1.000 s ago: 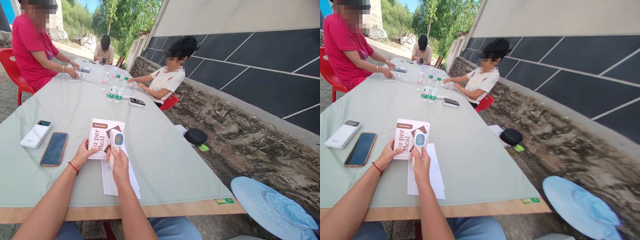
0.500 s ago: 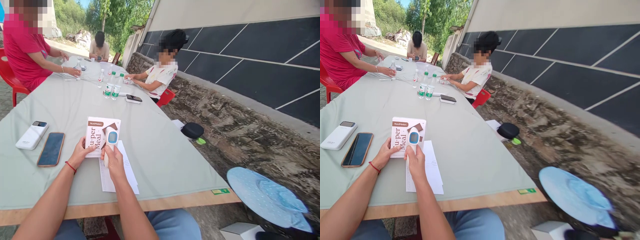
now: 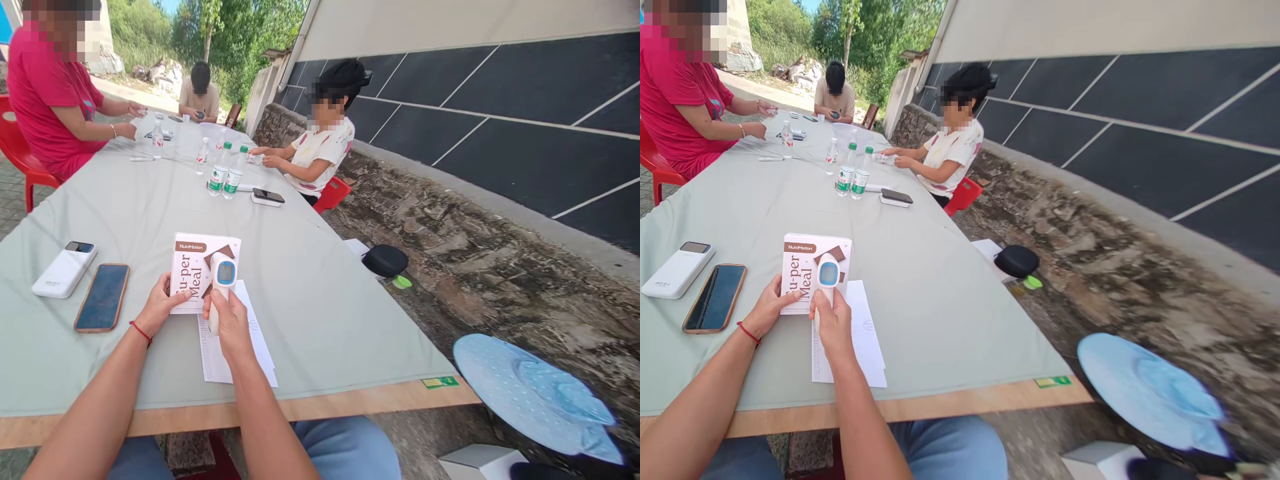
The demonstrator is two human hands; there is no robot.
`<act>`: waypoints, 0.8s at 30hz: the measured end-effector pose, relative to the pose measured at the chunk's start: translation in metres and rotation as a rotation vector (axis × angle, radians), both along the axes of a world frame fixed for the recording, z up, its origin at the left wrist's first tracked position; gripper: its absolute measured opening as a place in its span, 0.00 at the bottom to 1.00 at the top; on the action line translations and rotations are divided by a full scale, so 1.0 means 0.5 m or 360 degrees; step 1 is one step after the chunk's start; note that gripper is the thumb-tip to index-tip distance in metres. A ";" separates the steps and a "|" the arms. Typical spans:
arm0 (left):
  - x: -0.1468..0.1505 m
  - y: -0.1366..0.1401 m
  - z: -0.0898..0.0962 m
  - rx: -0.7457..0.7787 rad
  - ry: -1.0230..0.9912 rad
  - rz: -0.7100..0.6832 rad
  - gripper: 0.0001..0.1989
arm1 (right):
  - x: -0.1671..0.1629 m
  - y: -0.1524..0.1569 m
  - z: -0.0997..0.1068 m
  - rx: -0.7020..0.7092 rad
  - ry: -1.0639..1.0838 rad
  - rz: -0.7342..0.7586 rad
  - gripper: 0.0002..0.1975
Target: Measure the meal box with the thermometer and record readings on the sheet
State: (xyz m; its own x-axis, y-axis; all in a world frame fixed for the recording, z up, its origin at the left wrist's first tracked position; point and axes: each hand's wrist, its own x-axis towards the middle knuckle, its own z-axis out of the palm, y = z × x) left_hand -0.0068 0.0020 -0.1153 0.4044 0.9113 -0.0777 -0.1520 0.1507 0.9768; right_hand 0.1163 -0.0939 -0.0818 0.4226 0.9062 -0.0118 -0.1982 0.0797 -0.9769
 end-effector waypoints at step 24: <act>0.094 0.216 0.037 0.0655 0.0289 0.0329 0.36 | 0.166 -0.173 0.033 0.0041 -0.0141 -0.0210 0.16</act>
